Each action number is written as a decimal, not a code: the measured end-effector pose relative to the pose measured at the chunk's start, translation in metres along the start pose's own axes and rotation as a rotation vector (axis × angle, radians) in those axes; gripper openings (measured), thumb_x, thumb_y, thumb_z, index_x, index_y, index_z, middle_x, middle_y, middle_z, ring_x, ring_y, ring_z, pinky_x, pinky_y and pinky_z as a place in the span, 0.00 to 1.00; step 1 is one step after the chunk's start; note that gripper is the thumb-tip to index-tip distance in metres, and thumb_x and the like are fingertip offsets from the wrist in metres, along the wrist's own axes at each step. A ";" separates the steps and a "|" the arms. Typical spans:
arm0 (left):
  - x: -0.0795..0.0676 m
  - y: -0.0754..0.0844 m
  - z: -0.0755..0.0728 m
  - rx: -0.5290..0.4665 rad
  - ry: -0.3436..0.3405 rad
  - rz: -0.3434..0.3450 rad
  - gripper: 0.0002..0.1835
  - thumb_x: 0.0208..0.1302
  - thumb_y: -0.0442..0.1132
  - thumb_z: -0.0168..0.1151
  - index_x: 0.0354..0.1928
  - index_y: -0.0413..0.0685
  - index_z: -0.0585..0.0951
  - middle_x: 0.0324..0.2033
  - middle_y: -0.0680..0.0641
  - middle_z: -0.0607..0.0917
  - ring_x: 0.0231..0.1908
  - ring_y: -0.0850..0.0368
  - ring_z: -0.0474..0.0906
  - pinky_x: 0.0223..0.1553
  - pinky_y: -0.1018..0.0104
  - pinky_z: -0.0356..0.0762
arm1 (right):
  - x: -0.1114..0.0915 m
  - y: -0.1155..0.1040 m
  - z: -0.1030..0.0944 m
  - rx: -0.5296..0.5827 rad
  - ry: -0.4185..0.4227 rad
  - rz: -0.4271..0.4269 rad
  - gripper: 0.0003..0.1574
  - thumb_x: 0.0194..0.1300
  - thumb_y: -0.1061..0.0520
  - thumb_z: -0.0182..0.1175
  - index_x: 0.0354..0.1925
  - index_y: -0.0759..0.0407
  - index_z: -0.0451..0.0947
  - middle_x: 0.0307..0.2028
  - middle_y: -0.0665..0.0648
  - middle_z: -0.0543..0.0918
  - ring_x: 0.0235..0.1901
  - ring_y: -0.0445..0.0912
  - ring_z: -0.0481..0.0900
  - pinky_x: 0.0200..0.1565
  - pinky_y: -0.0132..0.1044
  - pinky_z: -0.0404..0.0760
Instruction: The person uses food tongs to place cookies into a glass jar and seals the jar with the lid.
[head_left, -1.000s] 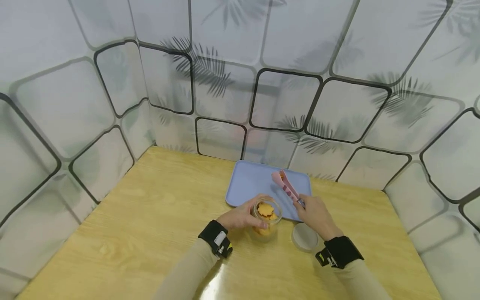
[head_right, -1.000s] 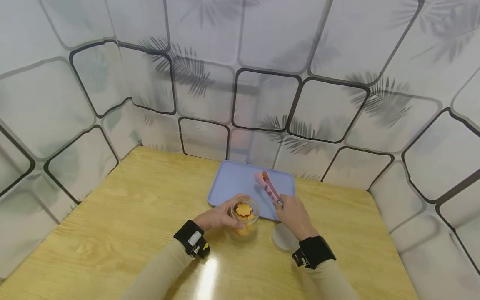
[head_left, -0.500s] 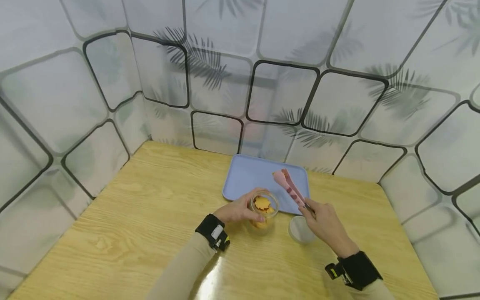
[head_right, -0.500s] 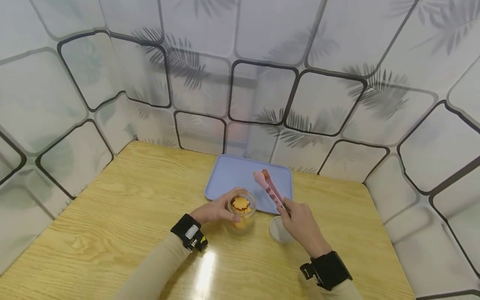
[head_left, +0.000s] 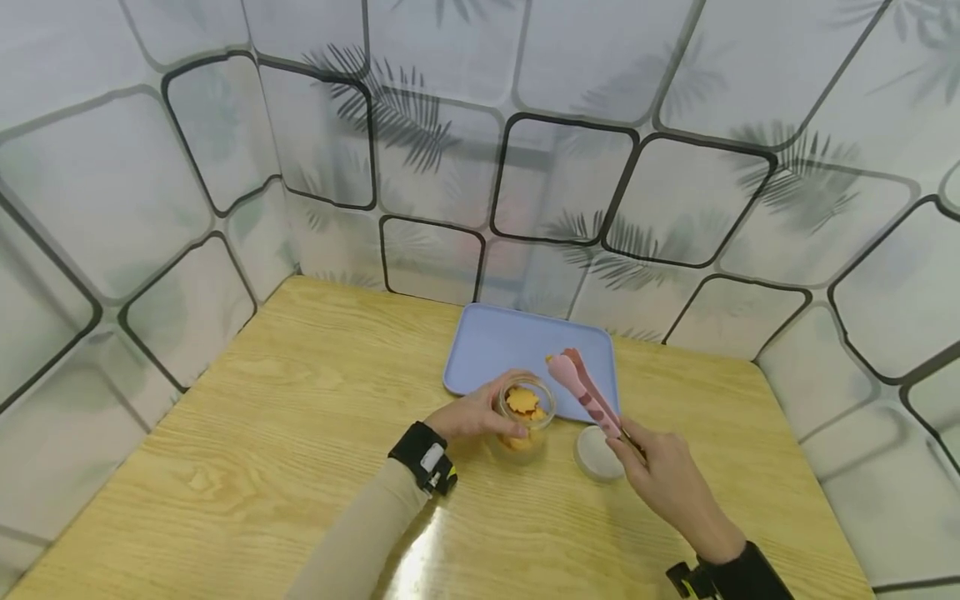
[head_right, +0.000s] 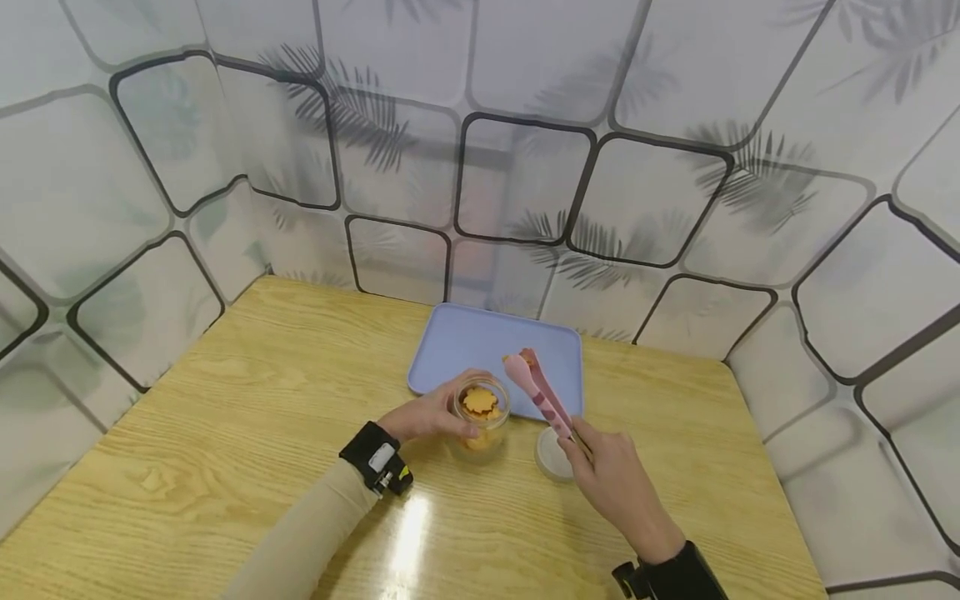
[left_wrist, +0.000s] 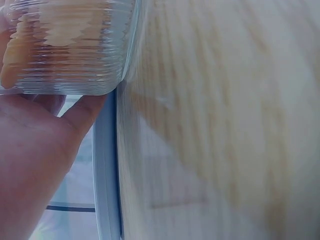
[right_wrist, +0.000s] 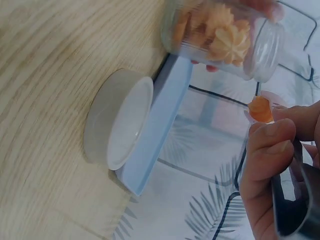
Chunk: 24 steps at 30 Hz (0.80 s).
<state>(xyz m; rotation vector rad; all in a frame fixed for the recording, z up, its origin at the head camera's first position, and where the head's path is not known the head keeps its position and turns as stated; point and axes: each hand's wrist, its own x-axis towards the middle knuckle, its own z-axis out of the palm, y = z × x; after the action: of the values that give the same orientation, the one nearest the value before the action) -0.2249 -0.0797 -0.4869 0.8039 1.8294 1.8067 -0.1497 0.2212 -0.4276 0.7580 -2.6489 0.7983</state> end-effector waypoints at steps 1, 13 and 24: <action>0.000 0.000 0.000 -0.005 -0.003 0.001 0.45 0.62 0.35 0.71 0.77 0.51 0.58 0.74 0.35 0.61 0.66 0.56 0.64 0.69 0.61 0.63 | -0.002 -0.002 -0.001 0.002 0.003 -0.015 0.20 0.69 0.63 0.64 0.57 0.69 0.82 0.14 0.36 0.57 0.14 0.26 0.49 0.15 0.23 0.54; -0.002 0.002 0.001 -0.036 0.007 -0.033 0.46 0.63 0.32 0.69 0.79 0.53 0.55 0.76 0.39 0.56 0.60 0.55 0.73 0.59 0.65 0.75 | -0.019 -0.022 -0.007 0.006 0.025 -0.138 0.19 0.61 0.68 0.69 0.52 0.66 0.84 0.18 0.37 0.64 0.16 0.25 0.53 0.17 0.19 0.58; -0.001 -0.001 0.002 -0.154 -0.030 0.005 0.42 0.62 0.26 0.67 0.75 0.51 0.60 0.60 0.43 0.71 0.50 0.57 0.77 0.46 0.67 0.81 | -0.025 -0.034 -0.011 0.044 -0.043 -0.166 0.24 0.62 0.66 0.69 0.55 0.77 0.81 0.18 0.34 0.61 0.18 0.22 0.49 0.17 0.17 0.56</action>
<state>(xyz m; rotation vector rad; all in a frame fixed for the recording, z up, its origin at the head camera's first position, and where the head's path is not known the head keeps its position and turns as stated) -0.2229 -0.0791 -0.4883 0.7738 1.6483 1.9016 -0.1095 0.2136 -0.4135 1.0028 -2.5712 0.8059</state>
